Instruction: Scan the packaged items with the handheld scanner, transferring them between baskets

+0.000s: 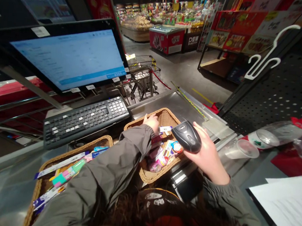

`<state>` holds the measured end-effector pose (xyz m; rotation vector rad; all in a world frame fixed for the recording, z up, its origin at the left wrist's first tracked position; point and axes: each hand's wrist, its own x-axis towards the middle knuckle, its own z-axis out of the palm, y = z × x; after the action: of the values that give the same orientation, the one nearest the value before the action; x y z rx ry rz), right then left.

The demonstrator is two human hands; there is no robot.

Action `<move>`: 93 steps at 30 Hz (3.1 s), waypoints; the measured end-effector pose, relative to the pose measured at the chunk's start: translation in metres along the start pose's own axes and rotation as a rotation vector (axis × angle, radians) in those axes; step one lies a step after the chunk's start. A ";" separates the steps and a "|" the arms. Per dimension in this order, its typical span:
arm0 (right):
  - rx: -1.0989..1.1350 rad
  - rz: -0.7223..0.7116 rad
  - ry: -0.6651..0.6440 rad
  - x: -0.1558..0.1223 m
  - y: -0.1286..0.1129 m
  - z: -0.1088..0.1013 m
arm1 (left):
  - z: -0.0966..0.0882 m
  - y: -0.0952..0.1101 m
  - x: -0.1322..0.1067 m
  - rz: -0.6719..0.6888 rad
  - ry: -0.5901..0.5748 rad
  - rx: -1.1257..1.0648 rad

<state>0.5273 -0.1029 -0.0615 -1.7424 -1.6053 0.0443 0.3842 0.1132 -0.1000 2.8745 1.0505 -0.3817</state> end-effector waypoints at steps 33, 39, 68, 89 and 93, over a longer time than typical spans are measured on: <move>0.055 -0.607 -0.156 0.011 -0.191 0.054 | -0.070 -0.132 -0.309 -0.312 1.045 0.219; 0.051 -0.619 -0.185 0.005 -0.200 0.060 | -0.062 -0.140 -0.323 -0.321 1.055 0.235; 0.097 -0.680 -0.477 -0.008 -0.217 0.099 | 0.055 -0.153 -0.421 -0.358 0.384 0.062; -0.004 -0.434 -0.255 0.007 -0.154 0.061 | 0.031 -0.129 -0.348 0.027 0.279 -0.040; -0.060 -0.275 -0.141 0.007 -0.118 0.038 | 0.016 -0.111 -0.283 0.149 0.338 -0.073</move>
<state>0.4104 -0.0864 -0.0222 -1.5766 -1.9559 -0.0143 0.1003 0.0186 -0.0417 2.9895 0.8558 0.1544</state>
